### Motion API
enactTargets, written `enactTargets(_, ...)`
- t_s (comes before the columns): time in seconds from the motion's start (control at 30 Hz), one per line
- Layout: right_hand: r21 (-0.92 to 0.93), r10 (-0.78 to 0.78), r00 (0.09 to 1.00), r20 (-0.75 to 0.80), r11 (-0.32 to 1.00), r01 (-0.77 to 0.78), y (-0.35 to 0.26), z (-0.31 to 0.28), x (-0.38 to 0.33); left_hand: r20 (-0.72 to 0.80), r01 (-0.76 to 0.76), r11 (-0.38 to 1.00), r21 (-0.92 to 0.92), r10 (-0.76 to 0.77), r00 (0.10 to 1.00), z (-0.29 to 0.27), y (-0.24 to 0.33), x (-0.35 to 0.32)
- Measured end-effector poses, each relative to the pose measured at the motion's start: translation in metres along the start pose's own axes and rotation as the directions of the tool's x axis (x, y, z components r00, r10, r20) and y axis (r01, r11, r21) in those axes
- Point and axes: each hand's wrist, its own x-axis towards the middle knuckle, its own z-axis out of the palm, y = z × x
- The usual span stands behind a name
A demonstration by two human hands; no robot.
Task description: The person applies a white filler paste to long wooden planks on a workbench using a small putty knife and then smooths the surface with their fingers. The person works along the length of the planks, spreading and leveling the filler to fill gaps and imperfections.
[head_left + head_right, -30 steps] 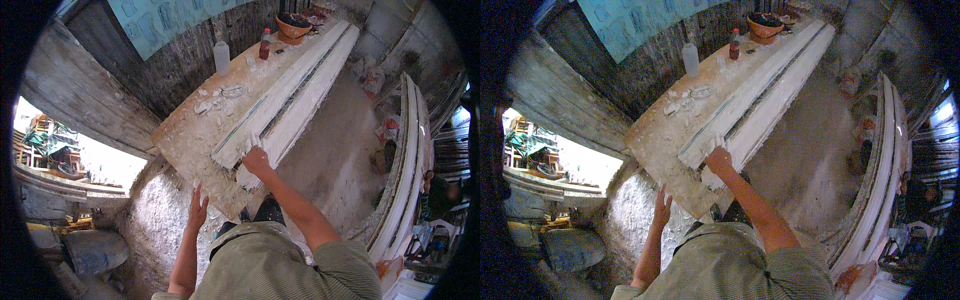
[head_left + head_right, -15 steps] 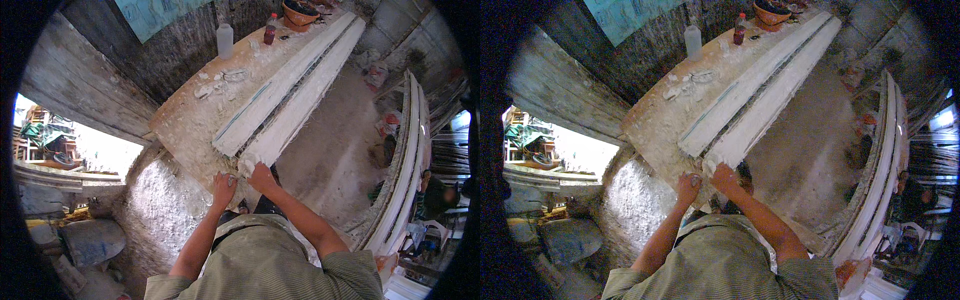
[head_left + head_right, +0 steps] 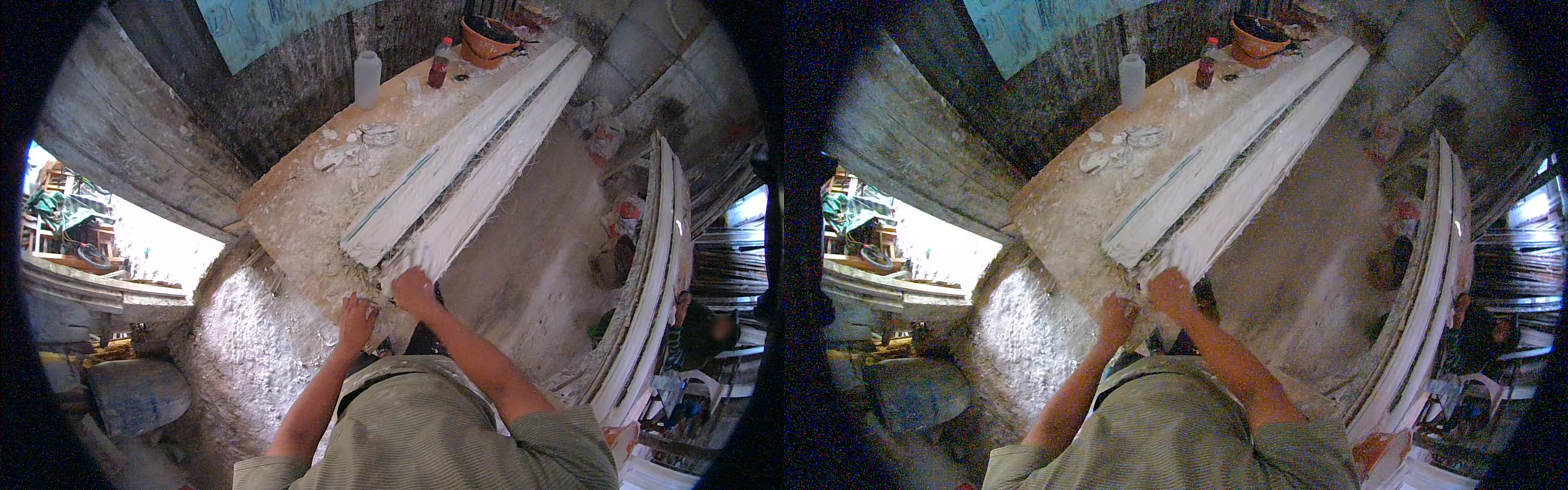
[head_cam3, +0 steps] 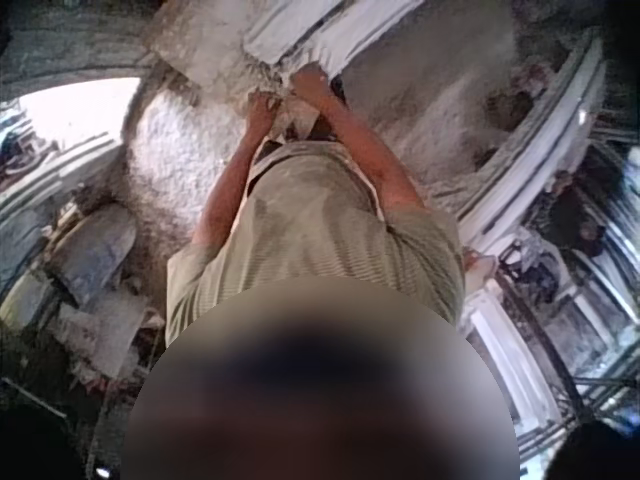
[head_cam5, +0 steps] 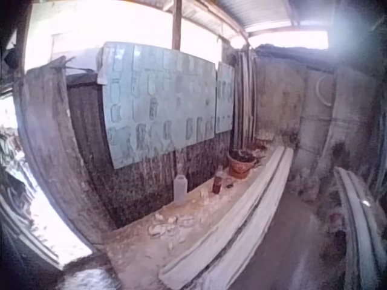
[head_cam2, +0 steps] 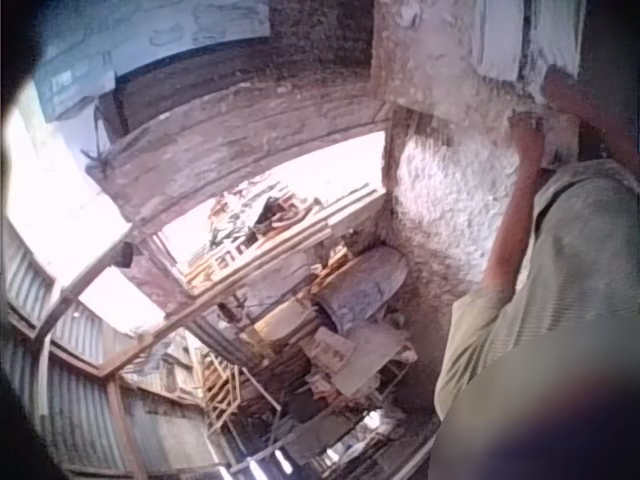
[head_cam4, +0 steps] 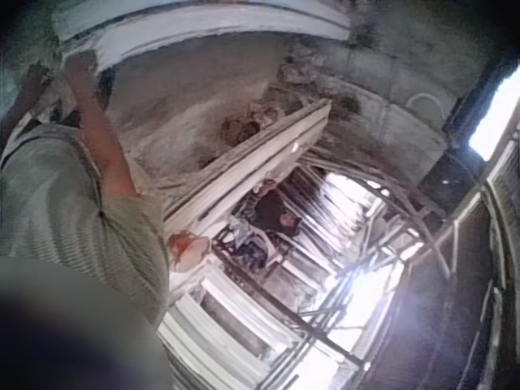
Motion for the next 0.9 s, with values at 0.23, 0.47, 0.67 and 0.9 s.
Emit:
enactTargets(0.23,-0.062,-0.083,0.994,-0.065,0.995,0.079,0.186,-0.010,0.113,-0.016,0.062,0.995,0.081,-0.061,0.998,-0.028,0.025,0.008)
enactTargets(0.47,0.062,-0.010,0.995,-0.102,0.998,0.016,0.128,-0.002,0.068,-0.006,-0.069,0.998,-0.010,0.069,0.998,-0.061,0.076,0.030)
enactTargets(0.67,0.335,0.149,0.980,0.132,0.924,-0.186,0.085,-0.022,0.051,0.371,-0.180,0.981,-0.077,0.196,0.908,-0.039,0.101,0.100)
enactTargets(0.9,0.231,0.206,0.979,-0.010,0.953,-0.198,0.243,-0.065,0.146,0.521,-0.299,0.954,-0.009,0.260,0.813,0.000,0.146,0.184)
